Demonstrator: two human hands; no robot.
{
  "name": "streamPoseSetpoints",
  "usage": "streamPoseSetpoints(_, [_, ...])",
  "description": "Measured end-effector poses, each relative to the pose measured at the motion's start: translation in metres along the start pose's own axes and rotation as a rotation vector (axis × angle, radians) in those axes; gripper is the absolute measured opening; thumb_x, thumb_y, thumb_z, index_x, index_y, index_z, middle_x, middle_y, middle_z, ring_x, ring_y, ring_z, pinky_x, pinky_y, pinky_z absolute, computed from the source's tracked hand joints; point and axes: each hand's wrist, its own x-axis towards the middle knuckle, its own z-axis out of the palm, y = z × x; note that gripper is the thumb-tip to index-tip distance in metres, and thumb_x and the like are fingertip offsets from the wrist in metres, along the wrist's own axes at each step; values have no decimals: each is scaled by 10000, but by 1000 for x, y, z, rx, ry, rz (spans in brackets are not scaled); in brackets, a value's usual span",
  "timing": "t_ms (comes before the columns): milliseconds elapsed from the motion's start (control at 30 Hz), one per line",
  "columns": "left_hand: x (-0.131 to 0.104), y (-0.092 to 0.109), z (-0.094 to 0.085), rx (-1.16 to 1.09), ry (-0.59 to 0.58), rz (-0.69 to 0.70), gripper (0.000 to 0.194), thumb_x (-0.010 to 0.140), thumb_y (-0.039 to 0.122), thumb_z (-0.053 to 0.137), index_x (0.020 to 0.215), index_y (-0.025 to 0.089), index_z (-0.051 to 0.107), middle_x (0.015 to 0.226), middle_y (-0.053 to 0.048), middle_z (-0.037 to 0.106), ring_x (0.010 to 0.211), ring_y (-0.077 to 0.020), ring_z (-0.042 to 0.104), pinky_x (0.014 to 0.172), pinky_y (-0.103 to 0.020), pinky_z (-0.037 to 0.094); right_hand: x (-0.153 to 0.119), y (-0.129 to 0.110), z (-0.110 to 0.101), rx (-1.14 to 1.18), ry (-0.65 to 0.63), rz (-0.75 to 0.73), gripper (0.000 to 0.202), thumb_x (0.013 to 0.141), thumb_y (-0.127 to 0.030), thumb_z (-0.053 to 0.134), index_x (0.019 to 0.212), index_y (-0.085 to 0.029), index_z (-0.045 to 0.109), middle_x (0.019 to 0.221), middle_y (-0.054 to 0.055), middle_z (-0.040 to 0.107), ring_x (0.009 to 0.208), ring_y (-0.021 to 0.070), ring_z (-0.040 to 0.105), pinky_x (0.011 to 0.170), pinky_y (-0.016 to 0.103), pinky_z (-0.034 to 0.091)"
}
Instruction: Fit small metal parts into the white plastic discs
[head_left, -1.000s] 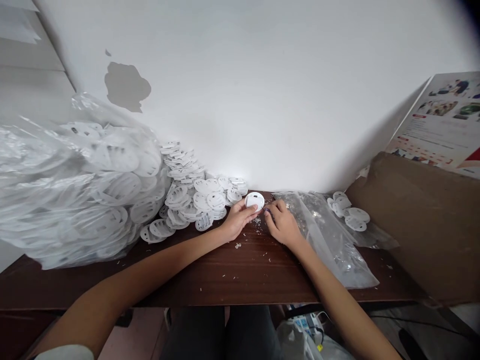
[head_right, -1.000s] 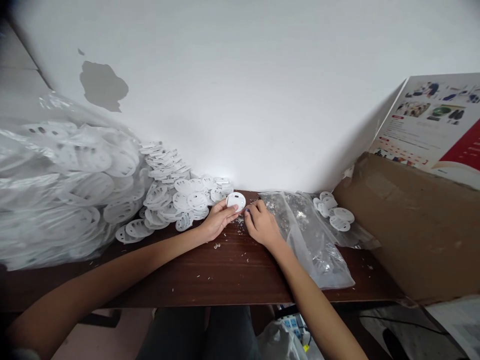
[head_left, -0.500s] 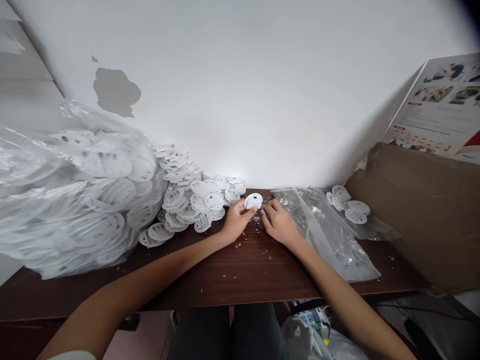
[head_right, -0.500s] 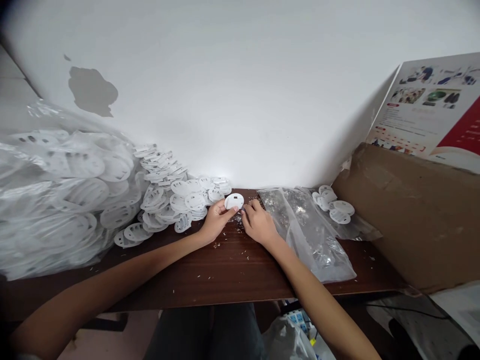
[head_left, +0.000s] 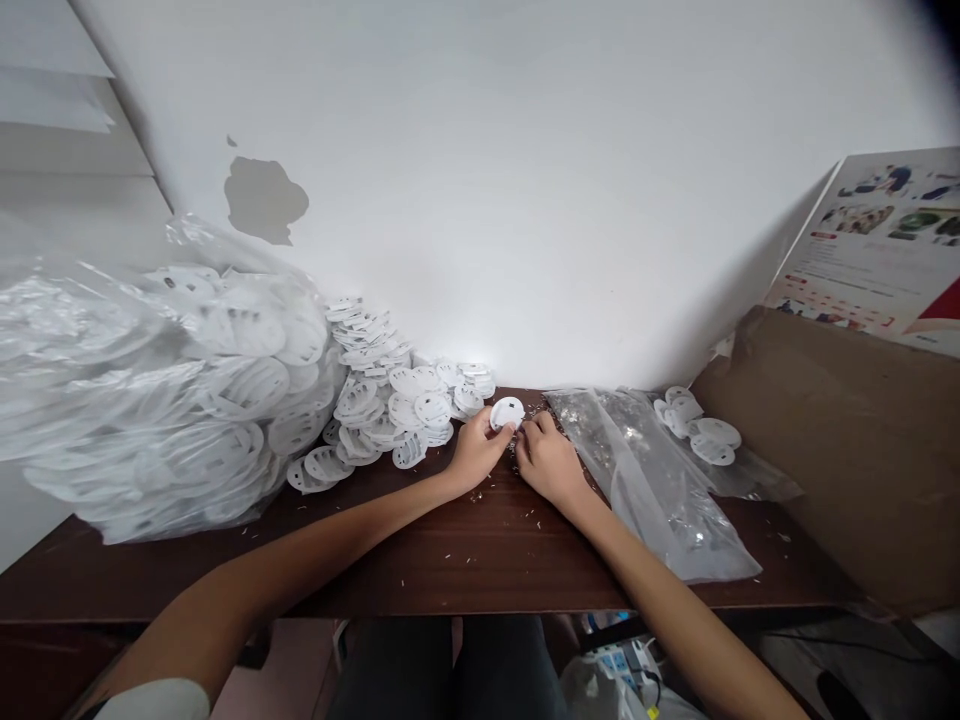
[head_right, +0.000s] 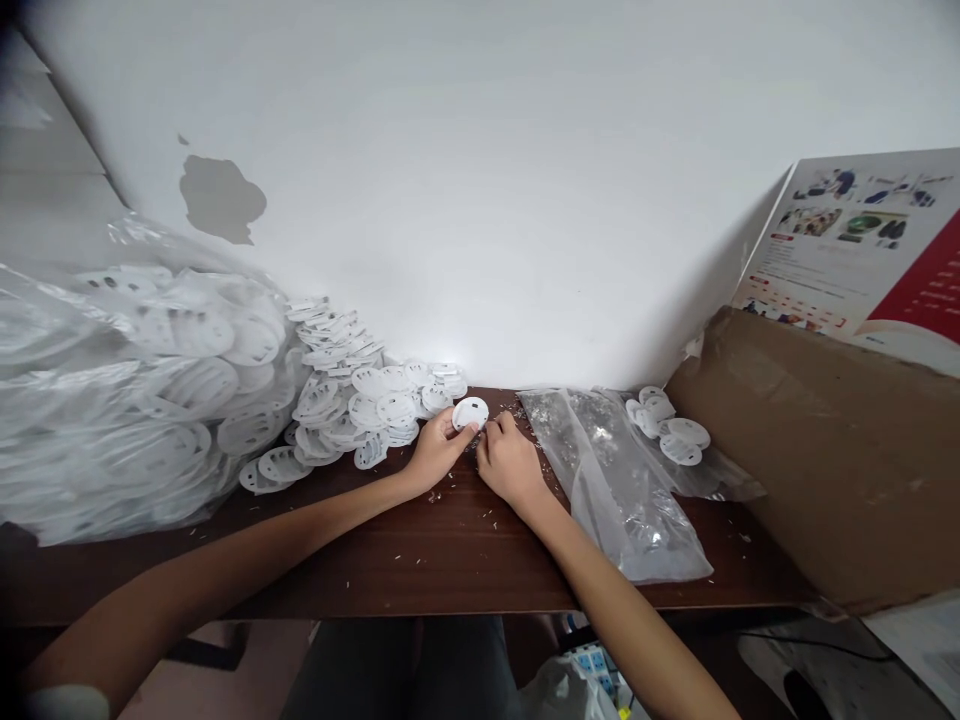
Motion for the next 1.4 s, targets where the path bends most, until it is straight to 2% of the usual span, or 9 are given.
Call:
streamPoseSetpoints(133, [4, -1, 1, -53, -15, 12, 345, 841, 377, 759, 1117, 177, 700, 1121, -92, 752, 1066, -249, 679, 963, -373, 522, 5, 6, -6, 179, 27, 55, 194, 1011, -282, 489, 970, -186, 652, 1059, 103, 589, 831, 216, 623, 753, 348, 504])
streamPoseSetpoints(367, [4, 4, 1, -126, -62, -10, 440, 781, 353, 822, 1158, 179, 676, 1103, -68, 750, 997, -207, 685, 929, -341, 528, 12, 29, -10, 474, 136, 114, 264, 1026, -347, 472, 1032, -201, 691, 1048, 96, 664, 1010, 250, 634, 952, 411, 486])
streamPoseSetpoints(633, [3, 5, 1, -144, -29, -30, 455, 779, 314, 826, 1158, 204, 600, 1139, -66, 726, 1051, -204, 685, 957, -342, 522, 15, 31, -8, 841, 7, 196, 257, 951, -427, 564, 948, -206, 694, 941, 40, 726, 894, 223, 649, 836, 342, 492])
streamPoseSetpoints(833, [6, -3, -1, -122, -10, -24, 494, 782, 310, 825, 1179, 208, 550, 1131, -68, 708, 1045, -208, 672, 954, -356, 514, 16, 35, -7, 873, 10, 207, 284, 940, -445, 580, 984, -198, 713, 994, 57, 726, 935, 227, 643, 854, 344, 478])
streamPoseSetpoints(1000, [6, -6, -3, -67, -10, -23, 421, 794, 324, 811, 1125, 201, 581, 1078, -55, 701, 999, -203, 658, 917, -339, 512, 14, 30, -12, 713, 28, 131, 214, 905, -391, 651, 817, -195, 651, 821, 19, 650, 774, 189, 580, 735, 310, 435])
streamPoseSetpoints(1133, [5, -4, -2, 50, -13, -4, 329, 809, 309, 781, 1054, 191, 596, 990, -32, 684, 912, -184, 642, 831, -304, 508, 12, 23, -12, 658, 33, 87, 164, 888, -335, 662, 809, -191, 648, 814, 19, 629, 775, 188, 568, 730, 314, 419])
streamPoseSetpoints(1267, [3, 0, -3, 211, -38, 145, 179, 848, 238, 705, 974, 199, 583, 916, -9, 662, 846, -165, 632, 761, -281, 502, 15, 30, -9, 893, 40, 221, 239, 920, -421, 639, 909, -192, 707, 847, 32, 650, 798, 199, 579, 728, 320, 439])
streamPoseSetpoints(1333, [1, 4, -5, 317, -140, 323, 135, 840, 137, 658, 925, 203, 577, 996, -33, 678, 944, -185, 652, 822, -308, 519, 18, 34, -12, 1111, 96, 316, 276, 920, -458, 645, 978, -201, 726, 812, 20, 623, 735, 181, 551, 670, 304, 437])
streamPoseSetpoints(1400, [-3, 7, -7, 444, -288, 518, 185, 810, 38, 608, 895, 201, 582, 1125, -65, 672, 1086, -209, 647, 924, -349, 521, 21, 37, -19, 1376, 181, 370, 277, 914, -471, 659, 1021, -222, 717, 804, 6, 586, 674, 154, 506, 617, 288, 431])
